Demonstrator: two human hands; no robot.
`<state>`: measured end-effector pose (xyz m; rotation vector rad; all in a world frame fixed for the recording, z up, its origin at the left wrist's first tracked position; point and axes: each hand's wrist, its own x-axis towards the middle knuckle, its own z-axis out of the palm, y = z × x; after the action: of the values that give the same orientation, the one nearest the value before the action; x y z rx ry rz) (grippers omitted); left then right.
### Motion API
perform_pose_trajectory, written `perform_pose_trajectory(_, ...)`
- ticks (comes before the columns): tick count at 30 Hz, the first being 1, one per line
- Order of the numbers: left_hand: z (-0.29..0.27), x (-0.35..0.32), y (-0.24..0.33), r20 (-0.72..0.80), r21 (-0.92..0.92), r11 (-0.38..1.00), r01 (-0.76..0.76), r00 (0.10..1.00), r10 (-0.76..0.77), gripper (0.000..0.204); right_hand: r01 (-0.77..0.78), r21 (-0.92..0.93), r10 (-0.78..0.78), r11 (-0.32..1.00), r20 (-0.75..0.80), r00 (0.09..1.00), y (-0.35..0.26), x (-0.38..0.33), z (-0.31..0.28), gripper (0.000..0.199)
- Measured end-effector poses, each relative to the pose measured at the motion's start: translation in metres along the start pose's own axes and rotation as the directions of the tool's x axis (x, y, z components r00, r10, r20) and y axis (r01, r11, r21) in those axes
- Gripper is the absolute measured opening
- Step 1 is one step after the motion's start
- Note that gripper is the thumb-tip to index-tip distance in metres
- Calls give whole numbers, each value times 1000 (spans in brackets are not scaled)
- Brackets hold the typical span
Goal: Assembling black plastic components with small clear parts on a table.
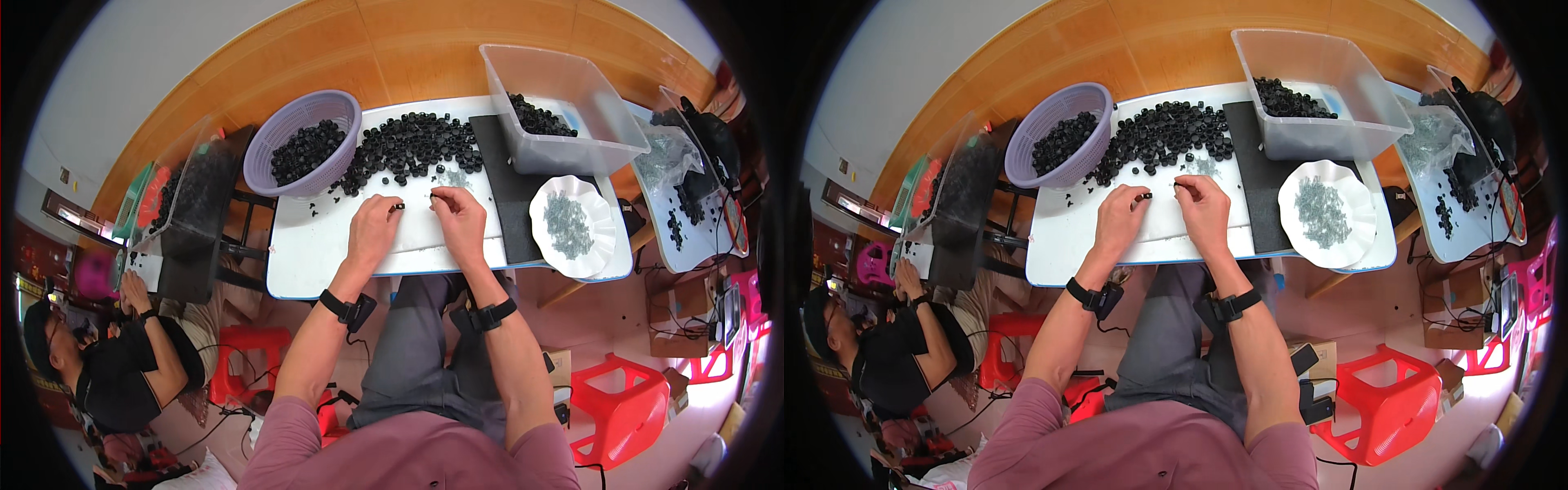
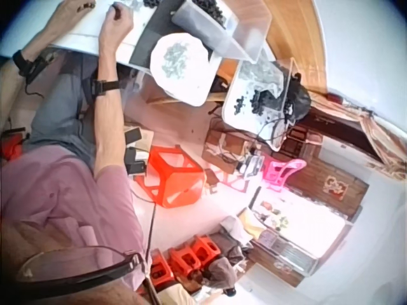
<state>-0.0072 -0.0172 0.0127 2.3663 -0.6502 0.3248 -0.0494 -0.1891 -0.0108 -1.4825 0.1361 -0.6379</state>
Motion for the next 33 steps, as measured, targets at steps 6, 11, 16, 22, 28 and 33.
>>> perform_pose_trajectory(6,-5,-7,10,29,-32,999,-34,999,35,19,-9,-5,9,1000,1,1000,5,0,-5,14)
perform_pose_trajectory(11,-4,-5,-2,45,-59,997,44,998,-42,25,-11,12,11,1000,18,1000,1,-2,-2,15)
perform_pose_trajectory(16,3,-5,0,11,-41,998,53,999,-52,26,58,-27,-56,998,64,996,2,-4,1,18)
perform_pose_trajectory(22,14,-11,16,-30,-247,953,176,981,-189,26,89,-173,-66,981,134,989,-7,-6,0,15)
perform_pose_trajectory(28,17,-11,17,-55,-275,943,189,976,-211,25,124,-225,-83,966,181,980,-8,-5,1,14)
perform_pose_trajectory(33,20,-12,17,-111,-276,957,95,985,-130,24,138,-253,-87,958,200,976,-9,-5,3,14)
